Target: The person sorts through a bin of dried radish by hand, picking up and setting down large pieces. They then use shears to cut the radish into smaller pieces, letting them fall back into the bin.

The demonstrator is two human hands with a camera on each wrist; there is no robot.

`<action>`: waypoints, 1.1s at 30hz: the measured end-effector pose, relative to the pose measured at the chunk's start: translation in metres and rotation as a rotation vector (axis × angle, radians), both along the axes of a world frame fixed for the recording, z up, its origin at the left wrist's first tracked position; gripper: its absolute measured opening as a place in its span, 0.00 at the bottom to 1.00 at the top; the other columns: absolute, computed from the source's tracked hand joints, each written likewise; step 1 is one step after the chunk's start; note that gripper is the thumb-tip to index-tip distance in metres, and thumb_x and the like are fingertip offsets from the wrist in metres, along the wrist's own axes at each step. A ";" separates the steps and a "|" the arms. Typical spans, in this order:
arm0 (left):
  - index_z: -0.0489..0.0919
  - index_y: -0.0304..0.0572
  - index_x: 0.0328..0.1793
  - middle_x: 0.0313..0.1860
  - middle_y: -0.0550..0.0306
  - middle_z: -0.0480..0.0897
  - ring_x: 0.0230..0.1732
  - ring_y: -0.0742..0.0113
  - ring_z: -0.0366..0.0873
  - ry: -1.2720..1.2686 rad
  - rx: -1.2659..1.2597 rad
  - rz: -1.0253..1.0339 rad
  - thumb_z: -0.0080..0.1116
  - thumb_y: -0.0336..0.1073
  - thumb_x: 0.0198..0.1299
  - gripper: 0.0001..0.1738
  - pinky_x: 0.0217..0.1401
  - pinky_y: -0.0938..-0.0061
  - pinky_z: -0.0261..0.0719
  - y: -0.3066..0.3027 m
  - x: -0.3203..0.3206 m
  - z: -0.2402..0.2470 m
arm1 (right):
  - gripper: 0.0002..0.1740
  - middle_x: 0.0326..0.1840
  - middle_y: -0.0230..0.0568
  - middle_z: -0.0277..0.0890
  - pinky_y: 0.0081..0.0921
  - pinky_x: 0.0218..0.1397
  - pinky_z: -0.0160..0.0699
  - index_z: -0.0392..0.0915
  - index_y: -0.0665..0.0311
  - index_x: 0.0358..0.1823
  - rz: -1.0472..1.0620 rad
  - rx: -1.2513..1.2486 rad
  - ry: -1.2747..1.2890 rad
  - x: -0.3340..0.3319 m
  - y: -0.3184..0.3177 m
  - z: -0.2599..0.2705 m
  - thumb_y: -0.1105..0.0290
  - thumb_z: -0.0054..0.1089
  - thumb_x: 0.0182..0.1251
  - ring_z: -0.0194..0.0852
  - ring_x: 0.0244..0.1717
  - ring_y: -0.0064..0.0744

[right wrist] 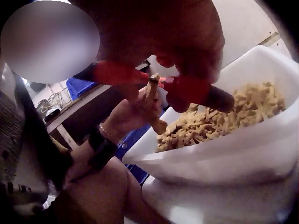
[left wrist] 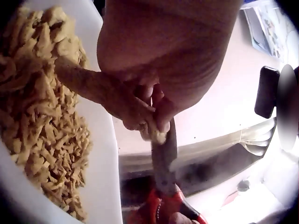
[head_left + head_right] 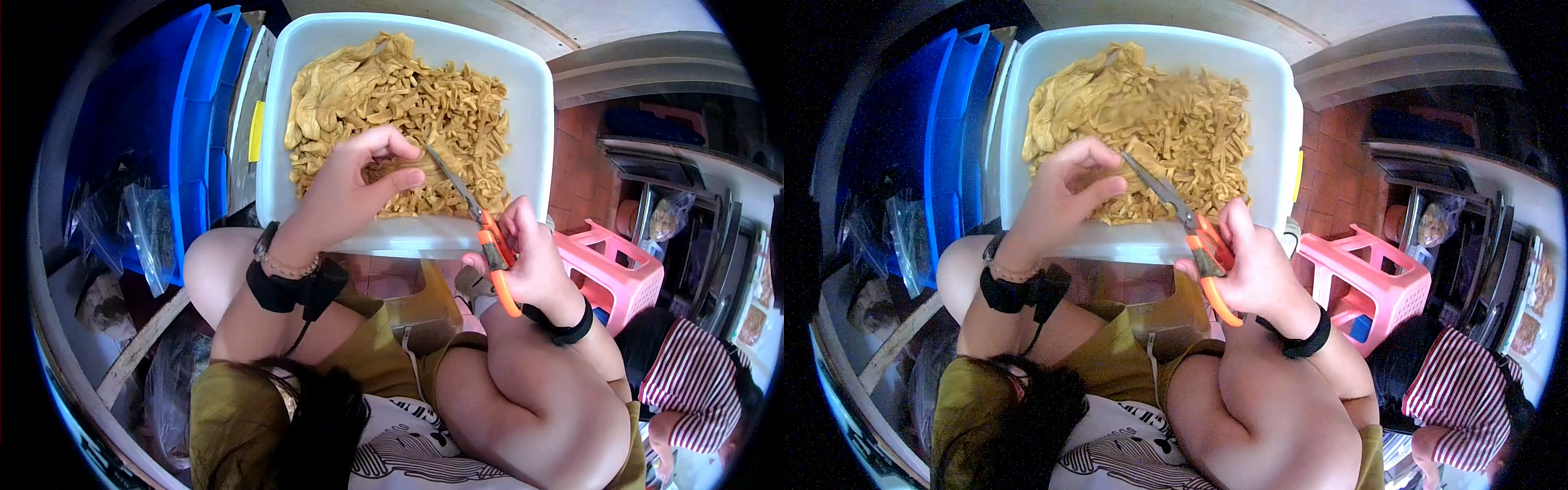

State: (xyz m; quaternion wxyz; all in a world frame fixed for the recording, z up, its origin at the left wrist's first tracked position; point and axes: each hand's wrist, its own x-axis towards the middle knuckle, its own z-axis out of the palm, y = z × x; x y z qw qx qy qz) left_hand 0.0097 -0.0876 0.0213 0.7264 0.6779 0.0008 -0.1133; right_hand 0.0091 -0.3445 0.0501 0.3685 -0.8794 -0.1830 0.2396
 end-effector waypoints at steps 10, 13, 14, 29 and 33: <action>0.75 0.36 0.48 0.44 0.62 0.78 0.49 0.76 0.75 -0.086 0.092 0.041 0.64 0.30 0.60 0.13 0.52 0.80 0.74 0.005 0.002 0.000 | 0.33 0.20 0.30 0.57 0.19 0.23 0.55 0.54 0.58 0.31 0.011 0.031 -0.164 0.001 -0.004 0.003 0.67 0.81 0.46 0.52 0.22 0.19; 0.76 0.36 0.53 0.43 0.62 0.78 0.50 0.74 0.75 0.001 0.180 0.024 0.64 0.31 0.61 0.15 0.53 0.79 0.73 0.005 0.002 -0.001 | 0.32 0.18 0.33 0.59 0.21 0.22 0.58 0.56 0.59 0.30 -0.020 0.063 -0.209 0.002 -0.005 0.004 0.64 0.81 0.46 0.54 0.19 0.23; 0.78 0.35 0.50 0.39 0.60 0.80 0.44 0.75 0.76 0.023 0.189 0.030 0.65 0.38 0.61 0.17 0.47 0.78 0.73 0.006 0.001 -0.002 | 0.31 0.16 0.35 0.61 0.23 0.20 0.62 0.58 0.59 0.29 -0.044 0.059 -0.222 0.002 -0.004 0.004 0.60 0.81 0.47 0.57 0.17 0.27; 0.82 0.40 0.40 0.36 0.58 0.83 0.41 0.61 0.77 -0.478 0.598 -0.113 0.67 0.45 0.54 0.16 0.54 0.67 0.63 0.012 0.000 0.011 | 0.42 0.28 0.40 0.68 0.29 0.28 0.71 0.58 0.60 0.39 0.069 0.047 -0.183 0.007 -0.009 0.000 0.46 0.82 0.38 0.70 0.24 0.36; 0.82 0.41 0.41 0.37 0.58 0.82 0.43 0.62 0.76 -0.484 0.457 -0.191 0.67 0.45 0.55 0.16 0.56 0.67 0.62 0.006 -0.004 0.001 | 0.43 0.28 0.41 0.69 0.30 0.28 0.72 0.58 0.61 0.41 0.148 0.019 -0.245 0.011 -0.006 0.001 0.44 0.81 0.39 0.72 0.25 0.40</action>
